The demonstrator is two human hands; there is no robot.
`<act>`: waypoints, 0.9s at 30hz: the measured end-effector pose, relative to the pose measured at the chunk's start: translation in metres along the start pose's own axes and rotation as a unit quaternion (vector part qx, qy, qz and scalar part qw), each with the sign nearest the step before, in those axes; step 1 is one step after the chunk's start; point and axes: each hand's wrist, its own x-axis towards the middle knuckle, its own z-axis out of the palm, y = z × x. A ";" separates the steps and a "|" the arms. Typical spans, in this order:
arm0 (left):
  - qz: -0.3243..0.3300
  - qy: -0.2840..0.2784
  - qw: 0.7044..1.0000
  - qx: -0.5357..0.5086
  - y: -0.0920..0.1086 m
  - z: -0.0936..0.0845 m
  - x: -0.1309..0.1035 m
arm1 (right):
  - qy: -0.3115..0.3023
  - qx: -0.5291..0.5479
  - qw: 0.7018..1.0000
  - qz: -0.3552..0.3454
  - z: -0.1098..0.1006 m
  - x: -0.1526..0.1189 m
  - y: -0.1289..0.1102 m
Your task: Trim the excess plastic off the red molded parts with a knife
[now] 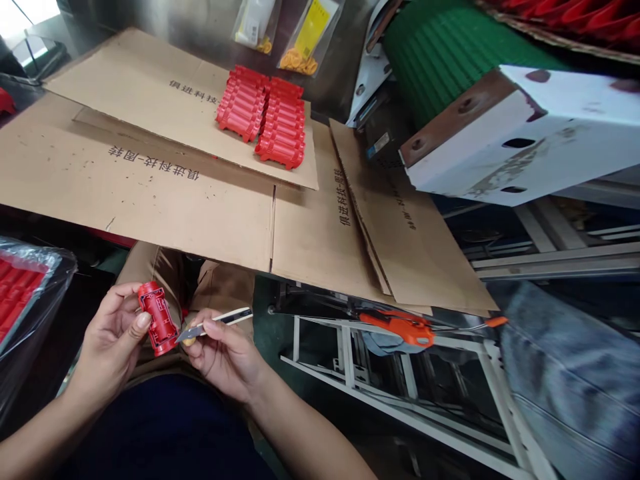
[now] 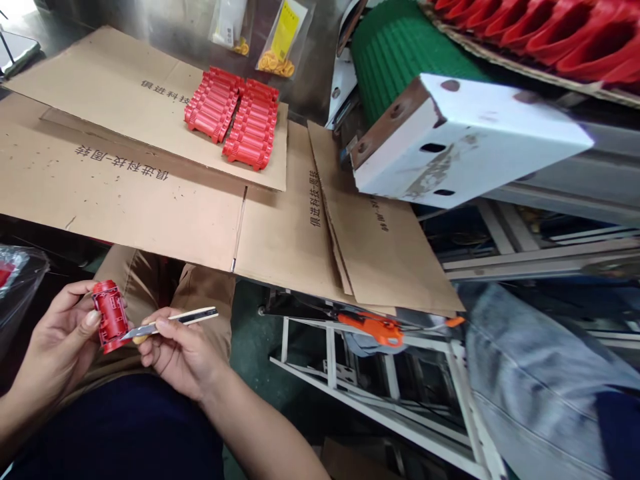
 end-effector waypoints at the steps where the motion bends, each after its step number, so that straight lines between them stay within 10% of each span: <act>1: 0.004 0.003 1.000 -0.003 0.001 0.001 0.000 | -0.006 -0.012 1.000 -0.019 0.002 -0.001 0.000; 4: 0.015 0.021 1.000 0.000 0.003 0.002 0.000 | -0.007 -0.157 0.973 -0.169 0.008 -0.011 -0.006; 10: 0.023 0.049 0.998 0.027 0.001 -0.004 -0.002 | 0.003 -0.517 0.767 -0.380 0.013 -0.030 -0.019; 22: 0.038 0.058 0.994 0.081 -0.004 -0.012 -0.007 | -0.021 -0.585 0.714 -0.383 0.009 -0.028 -0.015; 27: 0.015 0.078 0.993 0.092 -0.004 -0.008 -0.006 | -0.083 -0.726 0.493 -0.471 0.010 -0.022 -0.017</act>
